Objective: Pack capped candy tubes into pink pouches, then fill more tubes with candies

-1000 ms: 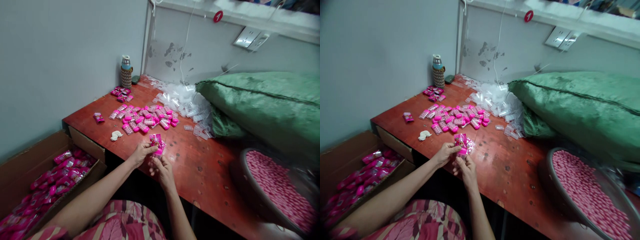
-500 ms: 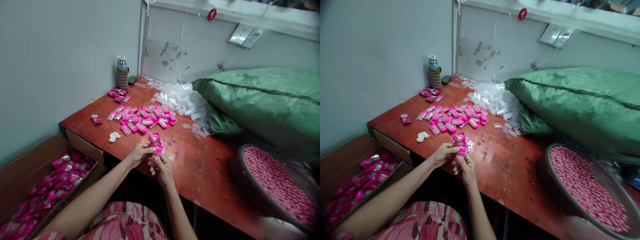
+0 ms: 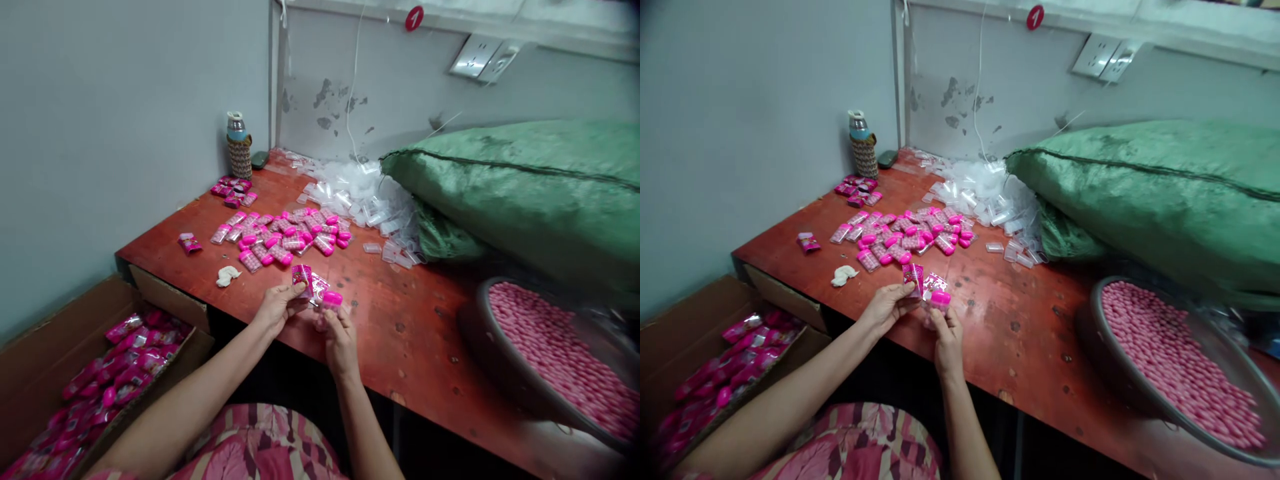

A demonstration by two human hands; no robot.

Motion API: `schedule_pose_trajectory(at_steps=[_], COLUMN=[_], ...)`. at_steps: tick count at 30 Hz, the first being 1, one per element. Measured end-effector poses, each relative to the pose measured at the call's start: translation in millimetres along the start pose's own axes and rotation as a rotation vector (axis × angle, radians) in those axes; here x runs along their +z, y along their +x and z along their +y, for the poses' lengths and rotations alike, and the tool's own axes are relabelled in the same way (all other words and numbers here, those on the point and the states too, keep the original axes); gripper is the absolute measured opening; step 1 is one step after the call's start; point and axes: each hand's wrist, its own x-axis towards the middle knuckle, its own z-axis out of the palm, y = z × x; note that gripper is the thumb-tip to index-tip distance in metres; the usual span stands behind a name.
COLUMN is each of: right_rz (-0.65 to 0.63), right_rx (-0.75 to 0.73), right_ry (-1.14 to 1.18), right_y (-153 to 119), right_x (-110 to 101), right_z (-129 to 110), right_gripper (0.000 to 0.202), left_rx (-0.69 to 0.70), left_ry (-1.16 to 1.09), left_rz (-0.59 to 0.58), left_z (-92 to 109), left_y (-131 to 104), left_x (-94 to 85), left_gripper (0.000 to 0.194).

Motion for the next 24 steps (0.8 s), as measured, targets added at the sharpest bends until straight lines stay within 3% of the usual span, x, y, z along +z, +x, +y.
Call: schedule_pose_trajectory(at_steps=[4,7,10,15,21,24], right_rz=[-0.034,-0.116,-0.115,-0.172,-0.026,-0.051], right_rx=[0.065,0.111,0.079,0.101,0.042,0.101], right_ry=[0.093,0.033,-0.007,-0.144,-0.208,-0.208], right_y=[14.7,22.5,25.7,29.3,16.9,-4.6], right_x=[-6.4,-10.3,-12.0,-11.9,-18.5,-19.5], right_z=[-17.4,-25.6,-26.3,-22.4,-21.0,-18.5], right_gripper=[0.013,0.011,0.010,0.014,0.025,0.025], left_rx=[-0.001,0.001,-0.007,0.087,-0.054,-0.082], left_ry=[0.153,0.295,0.393,0.297,0.038,-0.094], left_rz=[-0.100,-0.195,-0.231,-0.172,0.073,0.129], left_z=[-8.4,-11.4,-9.6,-8.1,-14.9,-16.4], left_y=[-7.5,-12.7,-14.1,-7.1,4.0,6.6], left_x=[4.9,6.1,4.4,1.9,0.2,-0.7], left_gripper=[0.022,0.022,0.024,0.020,0.016,0.012])
